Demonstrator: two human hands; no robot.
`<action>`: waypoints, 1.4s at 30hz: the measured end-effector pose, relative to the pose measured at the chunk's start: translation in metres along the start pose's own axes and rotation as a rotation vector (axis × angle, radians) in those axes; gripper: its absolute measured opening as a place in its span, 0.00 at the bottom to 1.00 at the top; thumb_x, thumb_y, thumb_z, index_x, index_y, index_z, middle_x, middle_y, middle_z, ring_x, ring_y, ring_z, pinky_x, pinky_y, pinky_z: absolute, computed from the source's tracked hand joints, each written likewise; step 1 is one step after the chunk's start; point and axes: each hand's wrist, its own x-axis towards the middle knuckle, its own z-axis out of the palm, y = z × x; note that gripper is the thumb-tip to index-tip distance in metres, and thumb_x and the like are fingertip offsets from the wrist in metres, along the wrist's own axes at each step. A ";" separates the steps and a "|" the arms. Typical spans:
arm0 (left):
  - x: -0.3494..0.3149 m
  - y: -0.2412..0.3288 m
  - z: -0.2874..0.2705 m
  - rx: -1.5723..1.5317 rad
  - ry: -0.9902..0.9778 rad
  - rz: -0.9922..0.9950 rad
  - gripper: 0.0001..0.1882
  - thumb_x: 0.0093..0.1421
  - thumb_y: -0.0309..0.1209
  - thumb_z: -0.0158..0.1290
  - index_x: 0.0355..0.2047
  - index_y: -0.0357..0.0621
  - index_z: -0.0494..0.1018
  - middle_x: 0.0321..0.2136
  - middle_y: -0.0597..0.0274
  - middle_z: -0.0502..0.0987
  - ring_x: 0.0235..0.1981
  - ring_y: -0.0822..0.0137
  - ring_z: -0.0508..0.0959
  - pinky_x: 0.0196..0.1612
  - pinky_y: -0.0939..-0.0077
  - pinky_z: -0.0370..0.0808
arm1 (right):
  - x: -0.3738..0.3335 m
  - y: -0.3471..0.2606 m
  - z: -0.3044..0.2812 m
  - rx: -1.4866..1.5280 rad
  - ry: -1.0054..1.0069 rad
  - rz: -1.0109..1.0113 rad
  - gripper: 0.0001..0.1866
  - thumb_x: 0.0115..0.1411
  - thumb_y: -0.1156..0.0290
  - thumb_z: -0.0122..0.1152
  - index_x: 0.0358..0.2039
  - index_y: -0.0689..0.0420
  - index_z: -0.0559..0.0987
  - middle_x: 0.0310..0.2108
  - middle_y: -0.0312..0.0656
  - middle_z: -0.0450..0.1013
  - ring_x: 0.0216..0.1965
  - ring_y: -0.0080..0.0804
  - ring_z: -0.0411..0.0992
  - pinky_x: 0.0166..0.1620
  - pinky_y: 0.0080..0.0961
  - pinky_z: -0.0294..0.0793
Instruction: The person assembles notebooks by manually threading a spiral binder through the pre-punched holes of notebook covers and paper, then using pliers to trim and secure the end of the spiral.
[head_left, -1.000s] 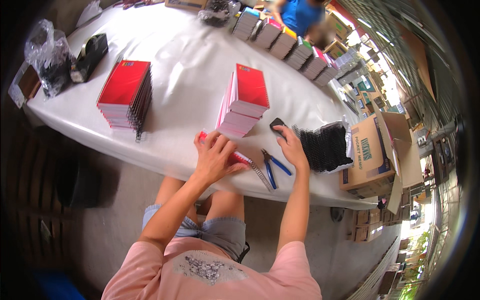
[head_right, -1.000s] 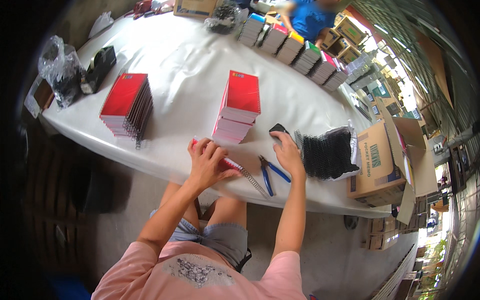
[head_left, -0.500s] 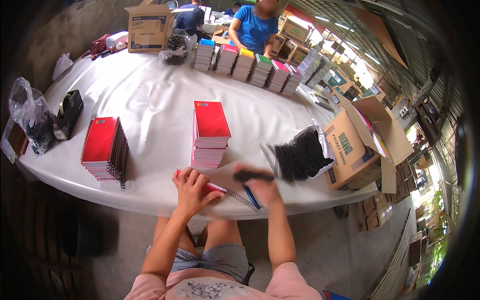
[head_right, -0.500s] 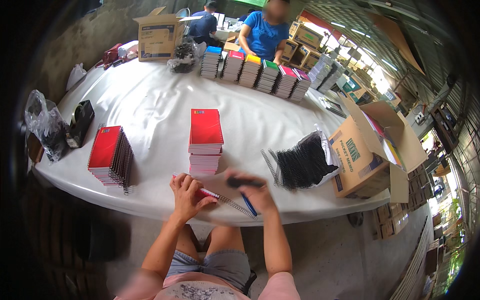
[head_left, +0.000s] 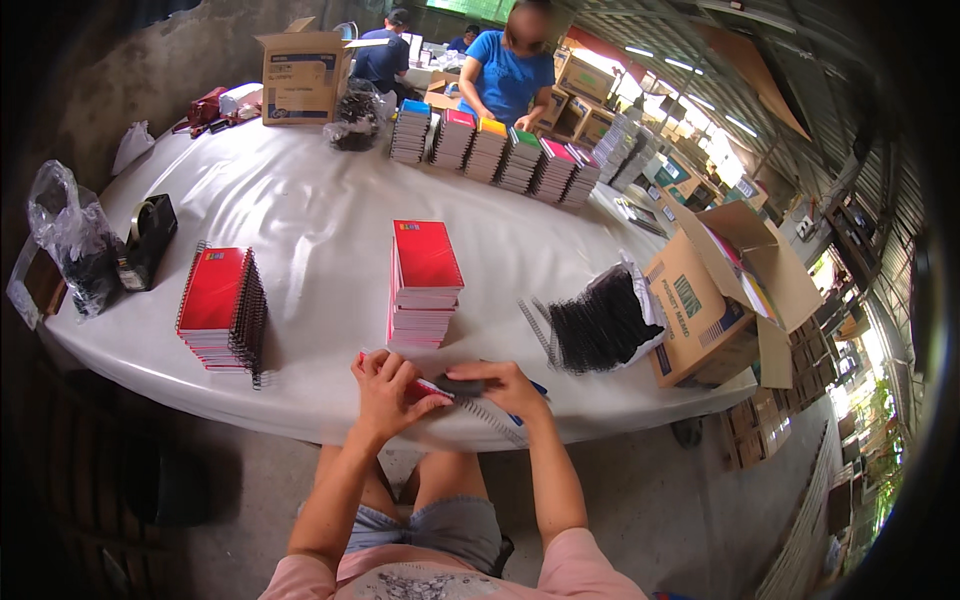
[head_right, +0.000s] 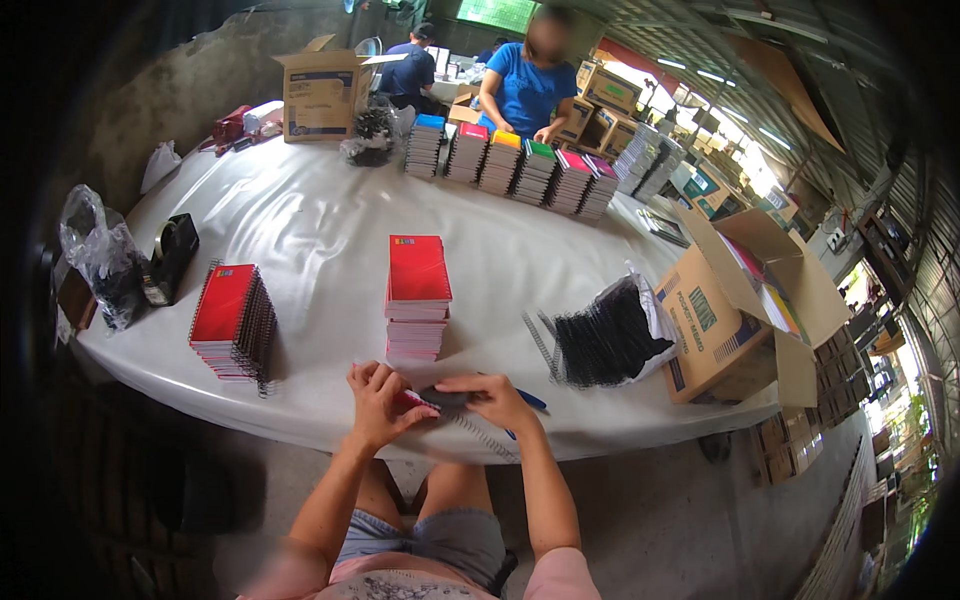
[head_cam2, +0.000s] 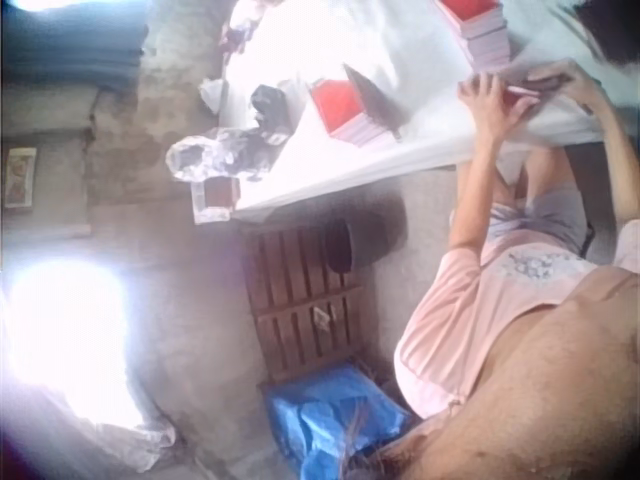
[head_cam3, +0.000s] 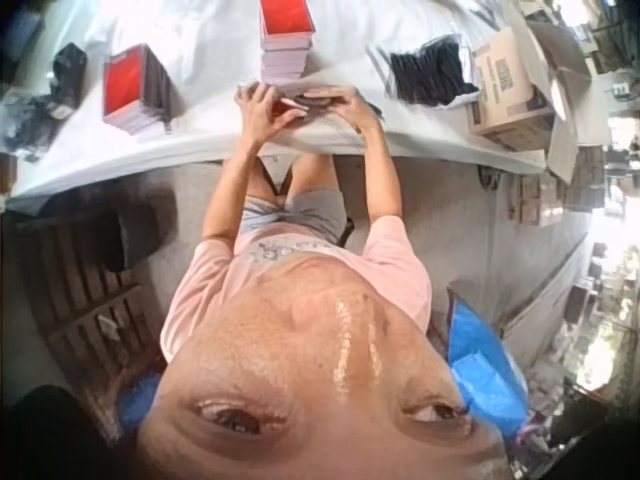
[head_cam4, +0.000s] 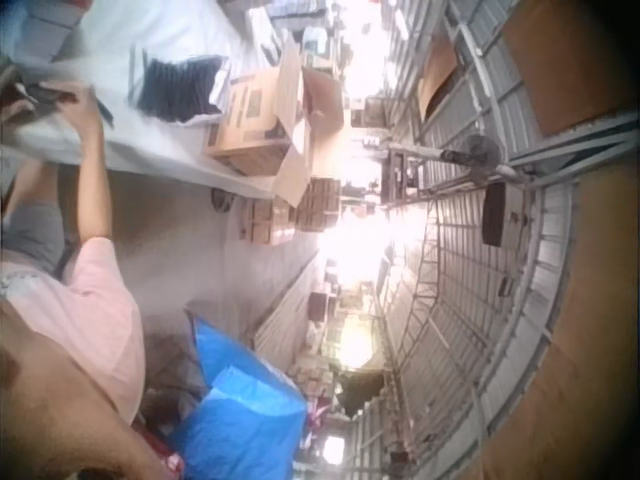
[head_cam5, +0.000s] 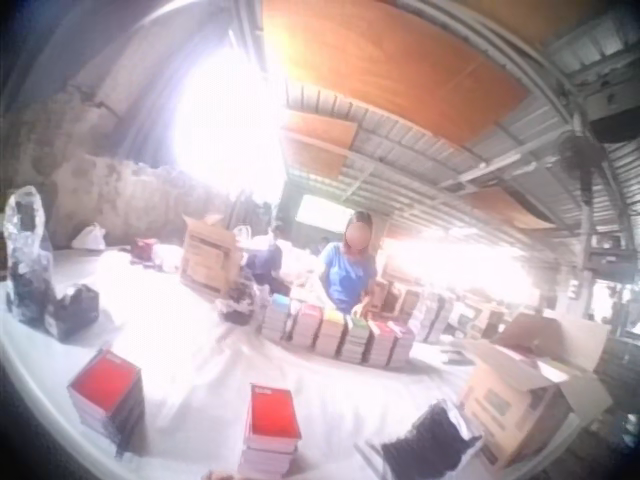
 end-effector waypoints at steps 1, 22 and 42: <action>-0.001 0.001 -0.001 0.005 0.004 -0.008 0.27 0.38 0.58 0.61 0.24 0.48 0.68 0.30 0.66 0.67 0.43 0.57 0.63 0.47 0.53 0.53 | -0.004 -0.006 0.002 0.252 0.007 -0.175 0.18 0.49 0.87 0.53 0.41 0.63 0.79 0.46 0.53 0.73 0.48 0.38 0.72 0.51 0.27 0.69; 0.003 -0.003 -0.010 -0.009 0.026 -0.016 0.30 0.33 0.59 0.64 0.20 0.47 0.67 0.38 0.62 0.68 0.44 0.55 0.63 0.46 0.57 0.57 | 0.008 -0.012 0.005 0.199 -0.048 -0.081 0.21 0.48 0.90 0.52 0.43 0.61 0.78 0.43 0.44 0.75 0.45 0.26 0.71 0.49 0.20 0.70; 0.007 -0.017 -0.007 -0.393 0.081 -0.182 0.33 0.23 0.47 0.73 0.22 0.43 0.65 0.48 0.50 0.60 0.42 0.56 0.63 0.41 0.63 0.67 | 0.024 -0.026 0.020 0.263 0.027 -0.154 0.18 0.48 0.87 0.55 0.41 0.62 0.79 0.39 0.48 0.76 0.40 0.32 0.74 0.43 0.23 0.74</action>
